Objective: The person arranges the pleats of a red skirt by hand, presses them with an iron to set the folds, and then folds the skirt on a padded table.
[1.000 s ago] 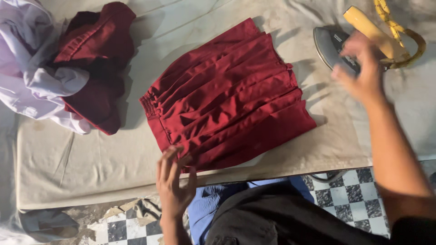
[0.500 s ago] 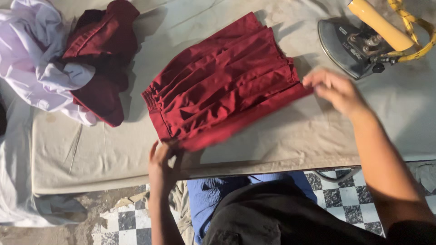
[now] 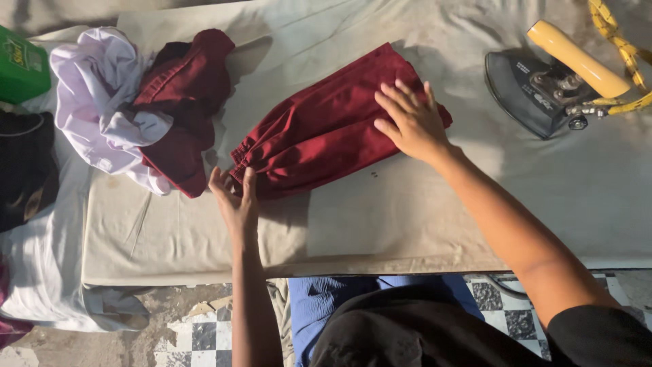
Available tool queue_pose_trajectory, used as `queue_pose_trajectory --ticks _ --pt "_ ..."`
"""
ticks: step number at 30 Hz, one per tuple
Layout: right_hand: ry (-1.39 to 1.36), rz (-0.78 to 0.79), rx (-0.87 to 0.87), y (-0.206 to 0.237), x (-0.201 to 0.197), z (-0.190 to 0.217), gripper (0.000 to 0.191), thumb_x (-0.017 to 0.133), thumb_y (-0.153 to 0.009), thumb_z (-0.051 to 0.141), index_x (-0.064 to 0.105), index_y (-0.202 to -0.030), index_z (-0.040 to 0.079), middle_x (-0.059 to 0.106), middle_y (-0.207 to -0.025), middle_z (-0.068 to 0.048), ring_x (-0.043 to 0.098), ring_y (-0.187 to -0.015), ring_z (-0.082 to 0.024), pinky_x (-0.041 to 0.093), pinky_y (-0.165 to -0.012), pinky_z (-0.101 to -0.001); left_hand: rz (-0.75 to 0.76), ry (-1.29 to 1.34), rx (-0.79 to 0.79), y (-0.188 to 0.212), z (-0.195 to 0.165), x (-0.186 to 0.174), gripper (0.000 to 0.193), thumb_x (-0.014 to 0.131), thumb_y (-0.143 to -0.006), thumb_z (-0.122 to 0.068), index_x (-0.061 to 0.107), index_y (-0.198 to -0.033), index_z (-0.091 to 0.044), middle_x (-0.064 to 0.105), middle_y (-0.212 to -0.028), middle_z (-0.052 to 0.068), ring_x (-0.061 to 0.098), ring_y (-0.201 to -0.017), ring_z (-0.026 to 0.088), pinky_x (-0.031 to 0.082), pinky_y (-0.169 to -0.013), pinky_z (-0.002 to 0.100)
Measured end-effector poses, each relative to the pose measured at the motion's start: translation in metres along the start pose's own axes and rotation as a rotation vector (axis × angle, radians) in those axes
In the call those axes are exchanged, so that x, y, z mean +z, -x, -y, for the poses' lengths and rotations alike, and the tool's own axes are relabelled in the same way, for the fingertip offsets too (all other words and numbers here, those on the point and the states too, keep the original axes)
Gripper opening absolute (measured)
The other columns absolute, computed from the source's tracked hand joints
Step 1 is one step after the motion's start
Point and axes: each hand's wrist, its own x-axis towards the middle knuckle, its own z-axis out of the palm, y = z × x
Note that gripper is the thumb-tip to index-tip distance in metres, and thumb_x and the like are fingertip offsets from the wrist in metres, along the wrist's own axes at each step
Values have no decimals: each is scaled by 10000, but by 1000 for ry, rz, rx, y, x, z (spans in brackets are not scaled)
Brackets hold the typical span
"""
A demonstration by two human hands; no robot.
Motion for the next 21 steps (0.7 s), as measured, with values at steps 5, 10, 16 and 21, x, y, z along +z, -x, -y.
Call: queue_pose_trajectory --ticks 5,10,16,21 --pt "-70 146 131 13 10 0 552 570 -1089 437 516 -1550 137 428 -1665 -69 355 -1566 -309 107 -1244 -667 31 -270 207 9 5 0 901 962 -896 -292 402 -1463 129 558 -1377 306 547 -1280 346 438 -1052 420" --pt "-259 -69 -292 17 1 38 866 687 -960 626 408 -1507 15 467 -1538 -201 405 -1452 -361 266 -1164 -494 135 449 -277 7 -49 16 590 870 -865 -125 532 -1284 117 709 -1128 153 673 -1013 226 549 -930 352" --pt "-1251 -32 304 37 49 114 864 691 -957 553 415 -1504 -56 505 -1478 -154 491 -1387 -303 379 -1174 -417 474 799 -73 20 -154 95 628 688 -960 -48 368 -1497 -109 505 -1438 107 581 -1241 220 517 -1025 355" --pt "-2214 -276 967 44 57 78 671 545 -1013 460 409 -1511 31 517 -1555 -67 480 -1439 -184 383 -1204 -366 372 858 10 -15 -123 140 612 658 -1009 -37 403 -1566 -38 465 -1587 163 423 -1506 259 366 -1242 427"
